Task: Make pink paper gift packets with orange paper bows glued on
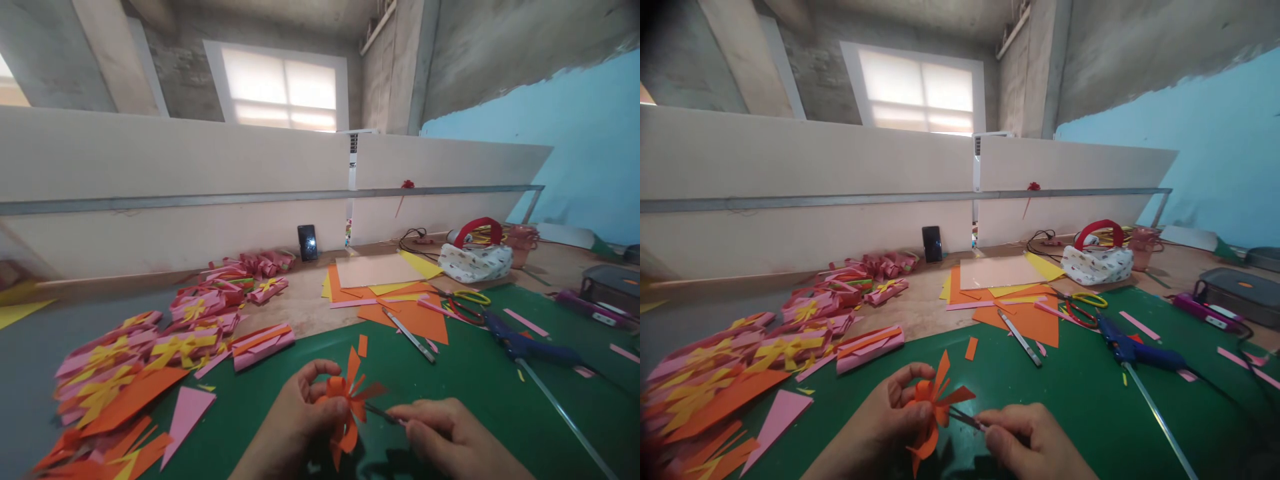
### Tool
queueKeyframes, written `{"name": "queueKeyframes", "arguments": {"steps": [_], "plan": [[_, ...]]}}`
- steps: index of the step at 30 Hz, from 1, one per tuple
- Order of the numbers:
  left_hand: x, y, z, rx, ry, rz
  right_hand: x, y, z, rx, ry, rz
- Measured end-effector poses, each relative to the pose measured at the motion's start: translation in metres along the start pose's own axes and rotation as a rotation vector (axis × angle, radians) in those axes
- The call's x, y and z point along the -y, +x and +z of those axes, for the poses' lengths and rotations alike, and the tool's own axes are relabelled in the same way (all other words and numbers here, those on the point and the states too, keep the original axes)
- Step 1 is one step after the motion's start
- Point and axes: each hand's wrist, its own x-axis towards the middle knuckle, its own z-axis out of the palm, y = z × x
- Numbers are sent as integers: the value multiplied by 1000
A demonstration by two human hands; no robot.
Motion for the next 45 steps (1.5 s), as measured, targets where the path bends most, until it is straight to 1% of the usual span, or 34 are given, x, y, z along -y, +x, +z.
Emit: {"name": "queueKeyframes", "arguments": {"steps": [2, 5, 9, 12, 14, 18, 24, 30, 34, 39, 45], "plan": [[2, 0, 0, 31, 6, -20, -1, -1, 0, 19, 70, 34], [5, 1, -2, 58, 36, -27, -2, -2, 1, 55, 123, 35], [6, 2, -2, 44, 55, -28, -4, 0, 3, 29, 131, 41], [5, 1, -2, 20, 59, -17, 0, 1, 3, 87, 118, -4], [4, 1, -1, -9, 86, -10, 4, 1, 3, 100, 86, -25], [4, 2, 1, -45, 109, 17, 8, 0, 3, 70, 10, -33], [7, 3, 1, -46, 47, 8, 7, 2, 6, 69, 56, -44], [11, 4, -3, -36, 43, 13, 6, 2, 8, 38, 21, -63], [11, 5, -2, -45, 31, 25, 6, 4, 9, 44, 48, -81], [10, 4, 0, -58, 18, 38, 7, 5, 8, 65, 153, -85], [10, 3, -1, -68, 26, 52, 7, 5, 11, 40, 125, -112]]}}
